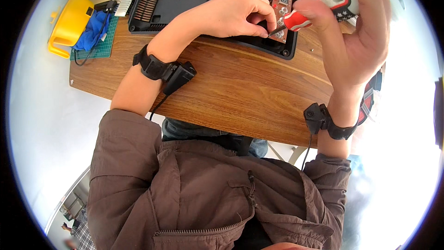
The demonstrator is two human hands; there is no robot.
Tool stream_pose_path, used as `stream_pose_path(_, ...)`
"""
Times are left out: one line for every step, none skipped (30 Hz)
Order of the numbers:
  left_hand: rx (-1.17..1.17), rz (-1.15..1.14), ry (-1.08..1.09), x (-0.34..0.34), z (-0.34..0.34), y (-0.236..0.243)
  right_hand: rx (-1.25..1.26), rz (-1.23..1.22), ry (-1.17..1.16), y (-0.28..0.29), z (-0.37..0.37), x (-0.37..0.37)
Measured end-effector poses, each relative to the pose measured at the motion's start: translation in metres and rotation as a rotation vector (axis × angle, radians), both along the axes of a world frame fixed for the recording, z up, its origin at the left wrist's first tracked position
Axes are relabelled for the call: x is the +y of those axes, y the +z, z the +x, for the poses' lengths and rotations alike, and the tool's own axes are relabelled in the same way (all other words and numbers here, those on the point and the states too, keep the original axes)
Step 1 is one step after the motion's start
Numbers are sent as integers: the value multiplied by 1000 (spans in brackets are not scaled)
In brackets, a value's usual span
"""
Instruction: The person disassembles a black electronic device using a screwdriver, removes the casing to access the internal circuit board and fan, and then reassembles the device by securing the casing with screws.
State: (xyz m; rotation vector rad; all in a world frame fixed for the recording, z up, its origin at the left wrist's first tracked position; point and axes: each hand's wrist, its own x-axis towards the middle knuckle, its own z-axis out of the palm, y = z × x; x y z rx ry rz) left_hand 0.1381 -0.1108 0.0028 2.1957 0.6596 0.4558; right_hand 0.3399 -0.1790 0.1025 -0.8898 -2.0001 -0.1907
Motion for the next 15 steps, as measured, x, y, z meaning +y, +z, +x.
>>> stream_pose_path(-9, -9, -2, 1, 0, -3, 86, -27, -158, 7, -34, -6)
stream_pose_path(-48, 21, -10, 3, 0, -8, 228, -19, -177, 3, -48, -4)
stream_pose_path(-88, 51, -21, 4, 1, -16, 372, -6, -189, -2, -62, -1)
stream_pose_path(-127, 81, -39, 6, 3, -18, 571, 42, -71, -24, -66, 17)
stream_pose_path(-107, 70, -34, 5, 3, -15, 522, 44, 10, -26, -55, 19)
stream_pose_path(-86, 59, -28, 3, 2, -9, 474, 42, 95, -27, -45, 21)
stream_pose_path(-62, 48, -7, 1, -2, -5, 183, -2, 147, -8, -6, 9)
stream_pose_path(-60, 50, -16, 1, 0, -5, 107, -13, 135, -8, 3, 8)
stream_pose_path(-56, 51, -19, 1, 0, -5, 31, -25, 131, -8, 10, 8)
stream_pose_path(-57, 52, -28, 2, 1, -5, -47, -35, 123, -5, 15, 7)
stream_pose_path(-72, 68, -38, 4, 3, -7, -17, -20, 53, -9, 10, 8)
stream_pose_path(-88, 85, -48, 7, 5, -10, -31, -105, 78, 2, 13, 2)
stream_pose_path(-98, 98, -46, 8, 4, -15, -39, -193, 110, 11, 12, -1)
stream_pose_path(-71, 60, -29, 6, 2, -12, -48, -280, 137, 22, 12, -6)
stream_pose_path(-45, 22, -11, 3, 0, -6, -67, -429, 211, 35, 19, -12)
